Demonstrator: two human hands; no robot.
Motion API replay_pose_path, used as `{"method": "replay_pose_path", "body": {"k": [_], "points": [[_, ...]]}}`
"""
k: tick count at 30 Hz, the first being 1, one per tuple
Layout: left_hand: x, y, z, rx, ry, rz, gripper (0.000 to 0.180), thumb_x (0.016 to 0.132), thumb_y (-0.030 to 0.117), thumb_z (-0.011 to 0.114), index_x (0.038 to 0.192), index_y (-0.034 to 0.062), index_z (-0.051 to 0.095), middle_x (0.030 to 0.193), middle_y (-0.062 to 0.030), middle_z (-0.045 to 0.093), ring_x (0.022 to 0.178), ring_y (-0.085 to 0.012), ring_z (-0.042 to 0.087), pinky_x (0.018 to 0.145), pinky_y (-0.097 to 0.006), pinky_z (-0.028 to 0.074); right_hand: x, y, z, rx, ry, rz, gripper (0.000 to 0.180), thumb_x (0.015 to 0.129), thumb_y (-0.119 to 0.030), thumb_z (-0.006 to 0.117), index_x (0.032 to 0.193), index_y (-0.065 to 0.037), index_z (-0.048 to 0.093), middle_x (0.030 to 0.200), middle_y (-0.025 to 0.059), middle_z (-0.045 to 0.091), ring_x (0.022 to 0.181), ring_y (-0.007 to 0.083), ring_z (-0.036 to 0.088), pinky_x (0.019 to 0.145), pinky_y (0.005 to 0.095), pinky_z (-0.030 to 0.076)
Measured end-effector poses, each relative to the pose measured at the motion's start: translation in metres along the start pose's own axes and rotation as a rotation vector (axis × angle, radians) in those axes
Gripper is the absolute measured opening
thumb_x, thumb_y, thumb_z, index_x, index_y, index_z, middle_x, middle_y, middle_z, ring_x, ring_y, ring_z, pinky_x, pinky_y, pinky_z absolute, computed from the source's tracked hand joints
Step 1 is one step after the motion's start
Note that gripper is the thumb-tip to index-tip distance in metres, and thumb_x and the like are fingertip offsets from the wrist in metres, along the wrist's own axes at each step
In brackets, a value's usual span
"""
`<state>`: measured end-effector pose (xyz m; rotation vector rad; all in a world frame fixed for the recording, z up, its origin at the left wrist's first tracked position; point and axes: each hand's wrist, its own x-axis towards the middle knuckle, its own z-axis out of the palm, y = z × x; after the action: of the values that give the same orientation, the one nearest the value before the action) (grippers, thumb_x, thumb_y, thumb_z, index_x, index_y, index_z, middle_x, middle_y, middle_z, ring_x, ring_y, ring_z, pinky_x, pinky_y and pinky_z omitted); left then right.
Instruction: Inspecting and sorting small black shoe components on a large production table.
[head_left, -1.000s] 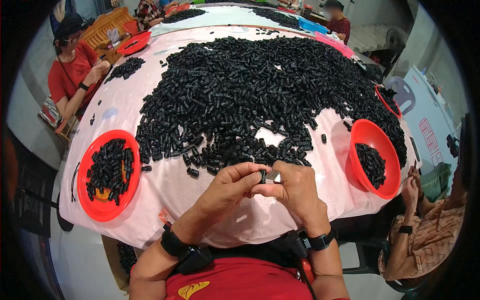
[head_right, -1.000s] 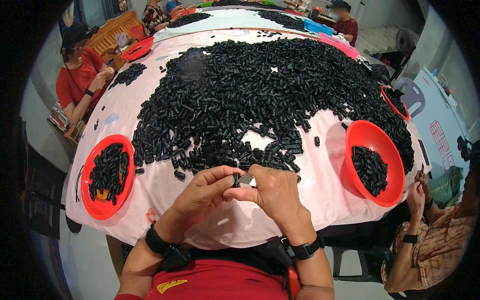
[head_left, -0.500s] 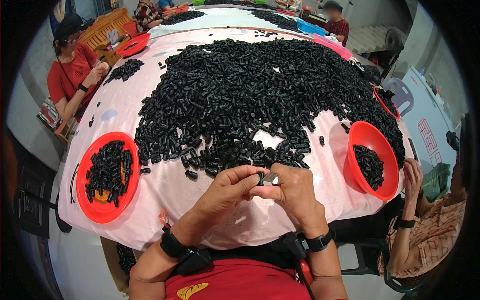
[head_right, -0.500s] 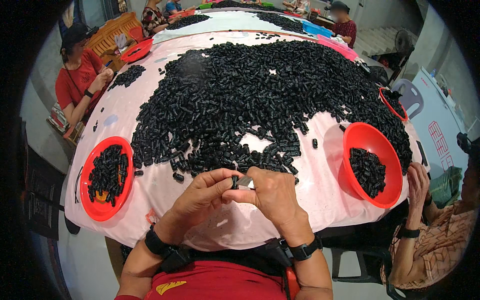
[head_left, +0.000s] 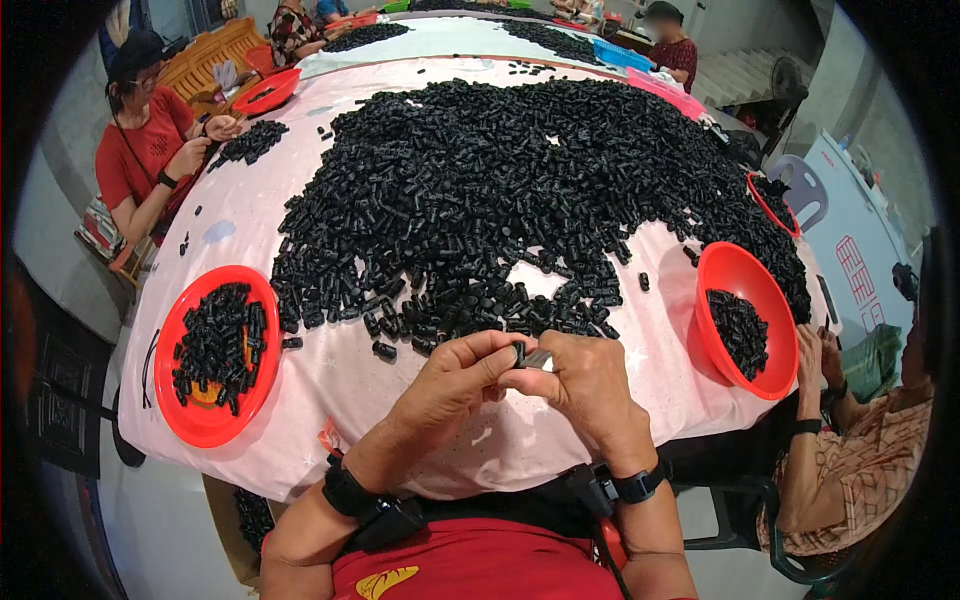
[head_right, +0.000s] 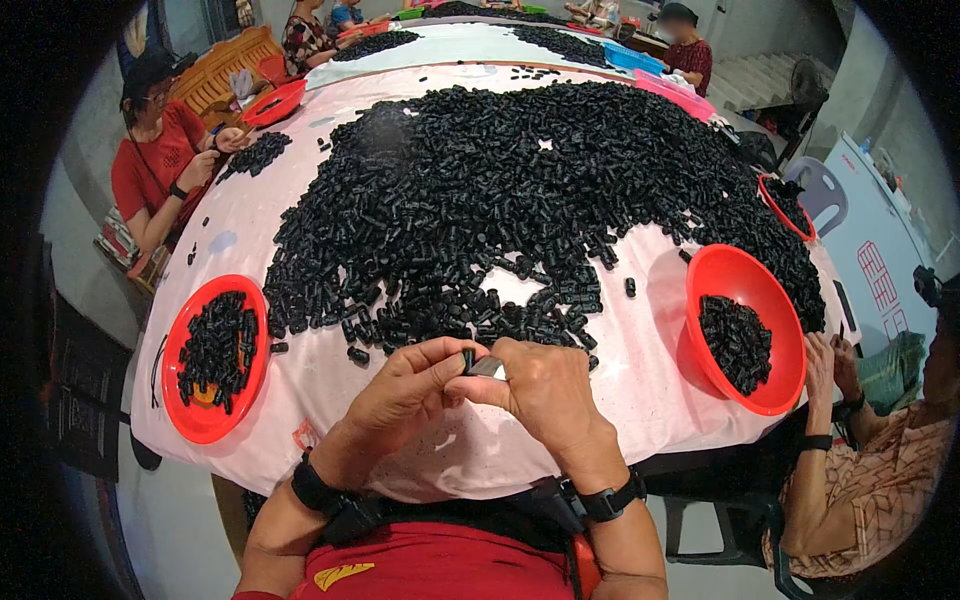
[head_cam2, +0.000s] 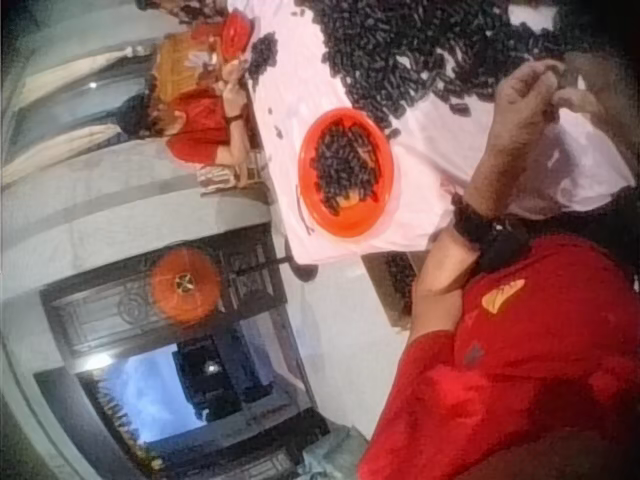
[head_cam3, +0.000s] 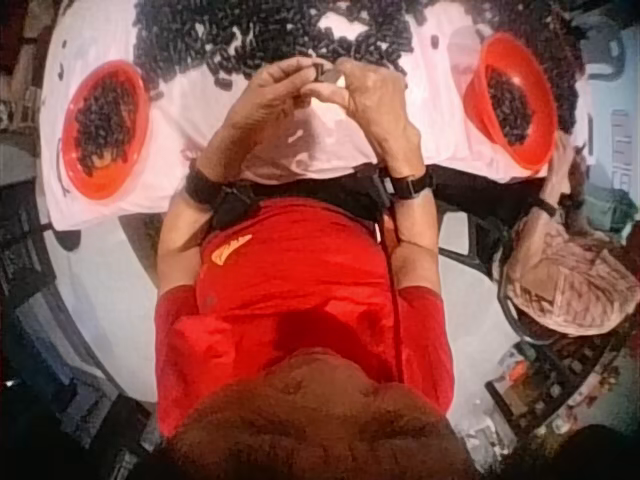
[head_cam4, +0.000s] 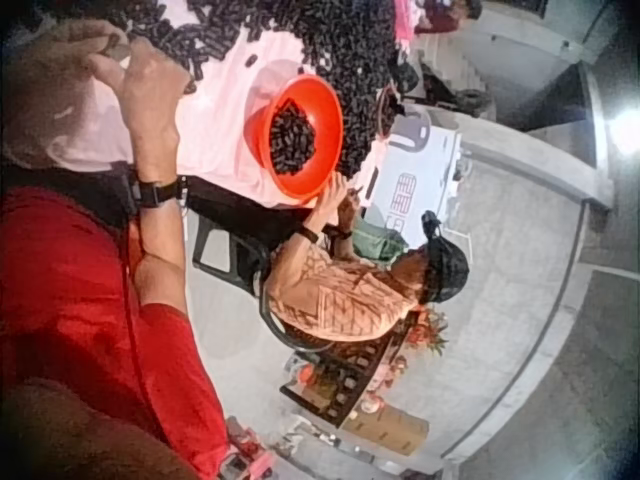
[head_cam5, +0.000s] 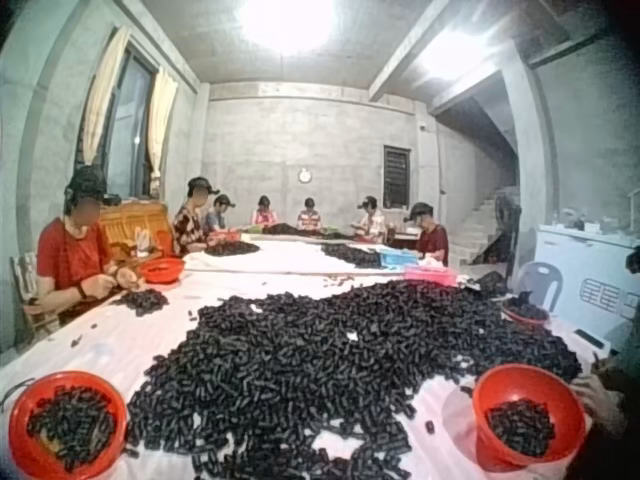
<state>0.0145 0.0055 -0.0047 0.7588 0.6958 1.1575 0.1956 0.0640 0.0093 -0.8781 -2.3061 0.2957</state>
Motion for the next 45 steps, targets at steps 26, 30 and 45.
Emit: {"method": "replay_pose_path", "body": {"k": [26, 30, 45], "points": [[-0.001, -0.001, -0.007, -0.131, -0.119, -0.147, 0.027, 0.094, 0.026, 0.064, 0.115, 0.0087, 0.062, 0.090, 0.0052, 0.060, 0.080, -0.0052, 0.054, 0.072, -0.022, 0.046, 0.004, -0.013, -0.008, 0.808, -0.048, 0.342, 0.019, 0.086, -0.016, 0.072, 0.097, -0.001, 0.070, 0.083, 0.0049, 0.070, 0.073, 0.0087, 0.061, 0.067, 0.0234, 0.049], [-0.003, 0.006, 0.000, -0.179, -0.066, -0.176, 0.023, 0.095, 0.023, 0.064, 0.114, 0.0100, 0.062, 0.091, 0.0049, 0.060, 0.082, -0.0048, 0.057, 0.076, -0.022, 0.048, 0.005, -0.013, -0.011, 0.823, -0.077, 0.303, 0.015, 0.089, -0.015, 0.069, 0.095, -0.001, 0.071, 0.078, 0.0022, 0.068, 0.071, 0.0066, 0.058, 0.064, 0.0224, 0.047], [0.002, 0.000, -0.001, -0.115, 0.043, 0.088, 0.021, 0.097, 0.017, 0.059, 0.116, 0.0072, 0.061, 0.093, 0.0032, 0.063, 0.081, -0.0044, 0.057, 0.072, -0.022, 0.044, 0.006, -0.019, -0.010, 0.602, -0.013, 0.273, 0.021, 0.079, -0.012, 0.078, 0.093, -0.001, 0.068, 0.082, 0.0043, 0.068, 0.068, 0.0092, 0.060, 0.061, 0.0229, 0.049]]}}
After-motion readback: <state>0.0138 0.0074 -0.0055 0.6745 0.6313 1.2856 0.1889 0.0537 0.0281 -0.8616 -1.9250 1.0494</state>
